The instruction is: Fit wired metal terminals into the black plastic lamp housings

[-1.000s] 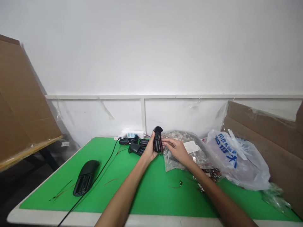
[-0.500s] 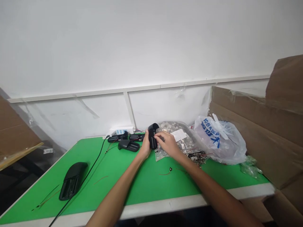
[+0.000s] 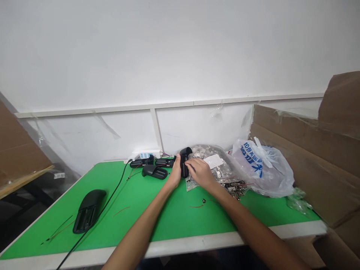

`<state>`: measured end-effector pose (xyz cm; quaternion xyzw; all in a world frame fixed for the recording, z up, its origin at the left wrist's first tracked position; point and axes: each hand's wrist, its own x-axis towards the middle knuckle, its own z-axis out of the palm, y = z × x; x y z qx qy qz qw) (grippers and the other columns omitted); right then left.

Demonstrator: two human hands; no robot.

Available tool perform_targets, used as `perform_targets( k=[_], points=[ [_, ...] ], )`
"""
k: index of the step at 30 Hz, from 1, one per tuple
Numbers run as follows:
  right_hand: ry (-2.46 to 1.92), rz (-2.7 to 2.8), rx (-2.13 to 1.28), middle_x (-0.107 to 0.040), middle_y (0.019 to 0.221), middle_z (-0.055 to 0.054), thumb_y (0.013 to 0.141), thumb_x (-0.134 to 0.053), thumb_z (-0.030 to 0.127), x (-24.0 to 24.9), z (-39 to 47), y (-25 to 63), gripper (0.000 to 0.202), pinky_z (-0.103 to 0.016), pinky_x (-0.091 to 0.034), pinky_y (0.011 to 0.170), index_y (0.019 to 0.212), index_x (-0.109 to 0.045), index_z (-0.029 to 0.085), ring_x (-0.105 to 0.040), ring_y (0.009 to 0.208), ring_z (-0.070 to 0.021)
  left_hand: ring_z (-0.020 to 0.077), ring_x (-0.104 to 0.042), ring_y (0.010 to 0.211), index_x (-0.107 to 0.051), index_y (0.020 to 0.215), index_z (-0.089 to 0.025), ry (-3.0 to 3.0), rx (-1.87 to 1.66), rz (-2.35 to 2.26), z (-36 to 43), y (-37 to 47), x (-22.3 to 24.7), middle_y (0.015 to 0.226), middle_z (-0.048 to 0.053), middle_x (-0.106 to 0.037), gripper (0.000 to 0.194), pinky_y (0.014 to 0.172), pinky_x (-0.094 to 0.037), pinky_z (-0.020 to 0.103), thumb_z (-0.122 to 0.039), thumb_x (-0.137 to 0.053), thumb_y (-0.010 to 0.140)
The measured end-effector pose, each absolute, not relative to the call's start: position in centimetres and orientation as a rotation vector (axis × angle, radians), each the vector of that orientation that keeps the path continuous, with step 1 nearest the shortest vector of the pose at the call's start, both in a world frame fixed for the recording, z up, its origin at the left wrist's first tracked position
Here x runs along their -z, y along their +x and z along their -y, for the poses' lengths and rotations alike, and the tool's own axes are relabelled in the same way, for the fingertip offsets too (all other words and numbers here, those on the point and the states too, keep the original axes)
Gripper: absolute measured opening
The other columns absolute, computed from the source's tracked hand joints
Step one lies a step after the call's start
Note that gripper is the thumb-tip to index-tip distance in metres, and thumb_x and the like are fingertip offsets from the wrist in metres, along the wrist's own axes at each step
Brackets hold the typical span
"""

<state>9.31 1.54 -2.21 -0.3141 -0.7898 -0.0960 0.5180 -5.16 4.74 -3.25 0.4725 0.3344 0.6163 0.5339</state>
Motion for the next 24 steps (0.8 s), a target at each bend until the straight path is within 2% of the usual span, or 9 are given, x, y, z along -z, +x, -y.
perform_targets(
  k=[11,18,24],
  points=[
    [-0.741,1.888,0.287,-0.081,0.099,-0.009,0.105,-0.055,0.02,2.1,-1.2,9.4,0.02,-0.041,-0.059,0.088,0.106,-0.075,0.021,-0.073,0.092,-0.0245,0.0264,-0.064,0.117,-0.076,0.106,-0.016,1.197,-1.481,-0.883,-3.8,-5.1,2.3,0.112,0.01,-0.077,0.068,0.115,-0.04,0.037,-0.08,-0.061,0.085],
    [-0.748,1.921,0.316,-0.081,0.1,-0.008,0.103,-0.056,0.018,1.9,-1.2,9.7,0.019,-0.042,-0.056,0.088,0.105,-0.074,0.02,-0.072,0.091,-0.0247,0.025,-0.064,0.108,-0.073,0.094,-0.016,1.207,-1.5,-0.902,-3.7,-4.9,2.2,0.098,0.008,-0.076,0.071,0.107,-0.046,0.036,-0.085,-0.062,0.08],
    [-0.722,1.953,0.319,-0.081,0.102,-0.008,0.103,-0.055,0.016,2.0,-1.4,9.9,0.02,-0.041,-0.054,0.09,0.105,-0.075,0.019,-0.072,0.091,-0.0235,0.0251,-0.063,0.106,-0.072,0.091,-0.016,1.244,-1.497,-0.924,-3.5,-4.9,2.0,0.095,0.008,-0.074,0.073,0.105,-0.046,0.036,-0.087,-0.062,0.078]
  ],
)
